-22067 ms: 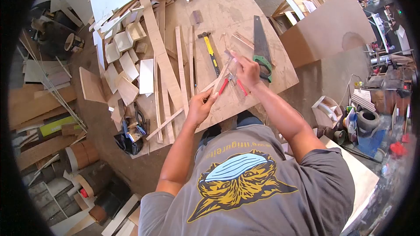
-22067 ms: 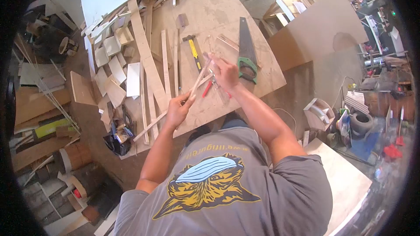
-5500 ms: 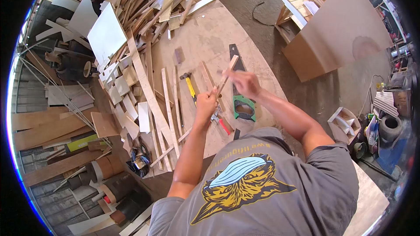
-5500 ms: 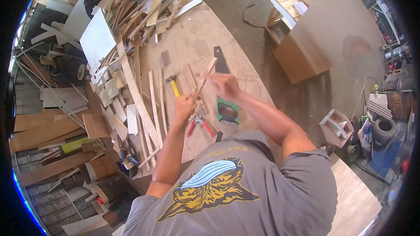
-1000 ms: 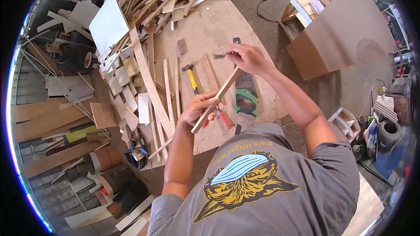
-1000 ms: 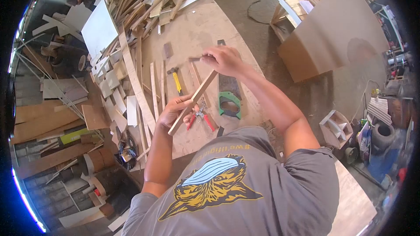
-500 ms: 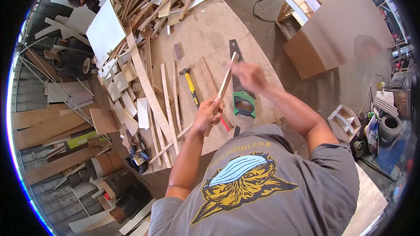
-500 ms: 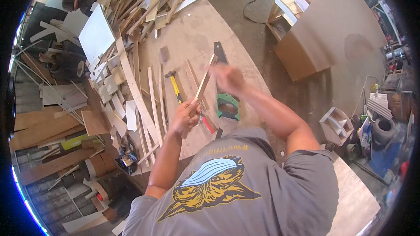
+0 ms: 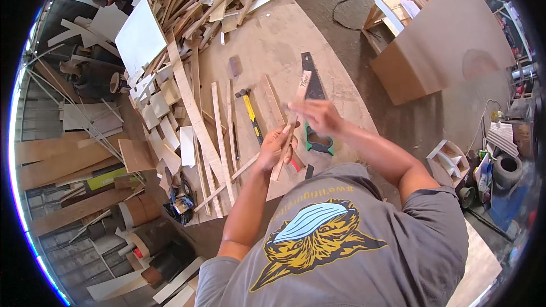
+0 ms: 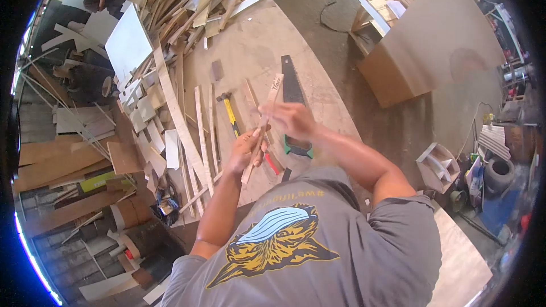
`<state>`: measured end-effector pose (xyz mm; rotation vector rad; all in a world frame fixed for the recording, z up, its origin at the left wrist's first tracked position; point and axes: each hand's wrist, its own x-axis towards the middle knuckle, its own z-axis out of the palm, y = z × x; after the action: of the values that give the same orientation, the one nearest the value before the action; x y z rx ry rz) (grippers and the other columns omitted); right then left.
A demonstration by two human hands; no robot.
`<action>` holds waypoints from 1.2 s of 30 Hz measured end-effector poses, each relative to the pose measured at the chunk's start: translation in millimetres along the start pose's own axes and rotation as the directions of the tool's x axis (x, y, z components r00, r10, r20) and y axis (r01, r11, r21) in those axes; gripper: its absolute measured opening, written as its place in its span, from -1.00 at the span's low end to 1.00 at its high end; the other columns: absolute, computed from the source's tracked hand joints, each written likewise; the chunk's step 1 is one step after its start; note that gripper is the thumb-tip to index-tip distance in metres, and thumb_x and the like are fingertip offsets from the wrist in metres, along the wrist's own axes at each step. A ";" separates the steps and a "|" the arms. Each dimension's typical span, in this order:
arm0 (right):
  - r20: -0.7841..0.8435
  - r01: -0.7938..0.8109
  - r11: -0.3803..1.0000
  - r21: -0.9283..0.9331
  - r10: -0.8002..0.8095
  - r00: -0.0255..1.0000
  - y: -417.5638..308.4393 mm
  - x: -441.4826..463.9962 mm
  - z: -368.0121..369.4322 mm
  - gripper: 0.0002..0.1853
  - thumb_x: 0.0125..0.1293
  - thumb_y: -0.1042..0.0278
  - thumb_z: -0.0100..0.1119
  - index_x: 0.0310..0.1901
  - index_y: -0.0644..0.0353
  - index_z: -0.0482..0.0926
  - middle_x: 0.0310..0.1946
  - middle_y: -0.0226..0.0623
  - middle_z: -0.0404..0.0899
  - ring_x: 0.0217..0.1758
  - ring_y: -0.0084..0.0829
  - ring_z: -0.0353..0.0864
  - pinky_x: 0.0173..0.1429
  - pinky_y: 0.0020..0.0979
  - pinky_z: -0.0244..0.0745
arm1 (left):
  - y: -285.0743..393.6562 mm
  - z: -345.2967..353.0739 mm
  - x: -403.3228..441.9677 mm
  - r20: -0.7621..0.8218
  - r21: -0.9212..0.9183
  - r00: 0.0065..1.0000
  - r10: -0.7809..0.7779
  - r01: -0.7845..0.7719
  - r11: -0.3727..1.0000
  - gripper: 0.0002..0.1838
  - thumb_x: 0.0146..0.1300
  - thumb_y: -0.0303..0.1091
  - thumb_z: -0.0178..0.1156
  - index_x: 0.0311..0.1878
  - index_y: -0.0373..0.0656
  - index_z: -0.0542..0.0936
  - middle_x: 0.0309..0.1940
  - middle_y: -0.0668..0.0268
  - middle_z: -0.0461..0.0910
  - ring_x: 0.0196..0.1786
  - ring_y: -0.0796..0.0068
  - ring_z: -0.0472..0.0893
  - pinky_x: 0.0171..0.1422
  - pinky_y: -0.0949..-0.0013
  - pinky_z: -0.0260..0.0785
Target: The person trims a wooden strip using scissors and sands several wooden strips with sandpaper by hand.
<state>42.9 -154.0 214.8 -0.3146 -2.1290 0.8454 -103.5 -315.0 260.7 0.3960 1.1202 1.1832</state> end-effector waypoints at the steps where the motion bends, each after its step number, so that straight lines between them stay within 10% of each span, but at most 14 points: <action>1: 0.111 -0.020 0.997 -0.074 0.028 0.993 -8.8 3.4 -12.6 -0.70 0.40 0.41 0.19 0.12 0.00 0.71 -0.14 -0.20 0.76 -0.20 -0.20 0.78 -0.20 -0.24 0.67 | -2.2 -6.3 -0.8 0.025 -0.049 0.999 -0.036 0.037 0.998 -0.52 0.63 -0.13 -0.08 0.37 -0.32 0.40 -0.53 0.36 0.49 -0.79 0.64 0.33 -0.73 0.56 0.20; 4: -0.181 -0.367 0.920 -0.139 0.340 0.923 37.1 1.9 -10.6 -0.64 0.35 0.42 0.23 0.16 -0.04 0.70 -0.15 -0.22 0.77 -0.24 -0.23 0.79 -0.24 -0.27 0.67 | -11.1 -11.6 -4.6 0.045 -0.177 0.994 -0.102 0.108 0.978 -0.52 0.64 -0.17 -0.12 0.41 -0.32 0.37 -0.54 0.36 0.49 -0.81 0.64 0.32 -0.75 0.56 0.20; 9: 0.094 0.108 0.975 -0.194 -0.091 0.991 7.6 -2.4 -4.3 -0.66 0.36 0.48 0.18 0.14 0.07 0.71 -0.52 -0.28 0.62 -0.54 -0.34 0.56 -0.46 -0.33 0.52 | -18.7 -21.4 -2.8 0.050 -0.294 0.996 -0.080 0.091 0.951 -0.52 0.66 -0.17 -0.19 0.43 -0.29 0.35 -0.60 0.42 0.44 -0.83 0.66 0.27 -0.78 0.57 0.16; 12: -0.159 -0.090 0.983 -0.162 0.064 0.985 28.4 9.1 5.9 -0.58 0.28 0.51 0.22 0.17 0.02 0.71 -0.53 -0.32 0.58 -0.54 -0.39 0.55 -0.49 -0.32 0.48 | -13.0 -17.2 -2.1 0.058 -0.320 0.995 -0.082 0.096 0.942 -0.52 0.66 -0.15 -0.20 0.42 -0.27 0.34 -0.63 0.44 0.40 -0.83 0.66 0.25 -0.79 0.56 0.14; 16: 0.056 0.170 0.981 -0.091 -0.166 0.985 -3.2 13.5 1.4 -0.52 0.23 0.56 0.19 0.20 0.02 0.68 -0.44 -0.25 0.66 -0.49 -0.28 0.59 -0.43 -0.27 0.52 | -17.1 -28.0 -1.0 0.091 -0.411 0.995 -0.042 0.076 0.908 -0.54 0.66 -0.13 -0.20 0.37 -0.25 0.39 -0.67 0.44 0.38 -0.84 0.65 0.25 -0.81 0.56 0.11; 18: -0.010 -0.051 0.978 -0.203 0.050 0.999 22.2 8.8 9.5 -0.60 0.27 0.50 0.20 0.14 0.02 0.71 -0.41 -0.24 0.68 -0.46 -0.25 0.64 -0.39 -0.24 0.56 | -23.4 -27.5 -2.8 0.077 -0.429 0.996 -0.051 0.080 0.900 -0.55 0.66 -0.12 -0.19 0.35 -0.24 0.40 -0.69 0.43 0.38 -0.85 0.64 0.25 -0.82 0.55 0.09; 21: 0.080 0.100 0.995 -0.027 -0.097 0.992 -4.8 8.2 15.5 -0.70 0.36 0.41 0.13 0.06 0.03 0.73 -0.32 -0.22 0.73 -0.34 -0.21 0.73 -0.29 -0.19 0.61 | -21.2 -29.3 1.7 0.011 -0.364 0.997 -0.079 0.077 0.928 -0.57 0.66 -0.12 -0.18 0.31 -0.23 0.43 -0.70 0.41 0.39 -0.85 0.63 0.25 -0.83 0.54 0.09; 25: -0.095 -0.166 0.953 -0.254 0.146 0.985 42.6 18.3 9.2 -0.62 0.40 0.44 0.14 0.22 0.00 0.65 -0.42 -0.20 0.65 -0.46 -0.23 0.62 -0.36 -0.26 0.54 | -25.7 -26.2 -0.9 -0.073 -0.118 0.993 -0.095 0.086 0.989 -0.58 0.65 -0.10 -0.15 0.23 -0.22 0.51 -0.68 0.40 0.42 -0.82 0.62 0.29 -0.77 0.53 0.16; 29: -0.155 -0.569 0.803 0.178 0.594 0.789 50.1 6.2 36.5 -0.68 0.52 0.35 0.10 0.24 0.14 0.57 -0.45 -0.36 0.58 -0.37 -0.57 0.52 -0.26 -0.40 0.47 | -63.3 -30.2 33.4 -0.386 0.137 0.916 0.112 -0.064 0.989 -0.63 0.59 -0.10 0.05 0.14 -0.21 0.61 -0.60 0.44 0.47 -0.64 0.65 0.41 -0.55 0.50 0.30; 36: 0.189 -0.887 0.345 0.307 0.891 0.412 39.9 -64.9 121.5 -0.66 0.37 0.15 0.34 -0.20 0.35 0.67 -0.43 -0.24 0.69 -0.38 -0.51 0.60 -0.27 -0.31 0.49 | -95.4 -59.7 95.7 -0.588 0.176 0.804 0.090 0.019 0.984 -0.62 0.57 -0.09 0.09 -0.16 -0.20 0.70 -0.51 0.47 0.52 -0.49 0.67 0.42 -0.40 0.47 0.29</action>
<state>-10.3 -211.8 94.8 -1.3788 -1.5842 1.8310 -108.1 -285.2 116.0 0.1716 1.7814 1.2858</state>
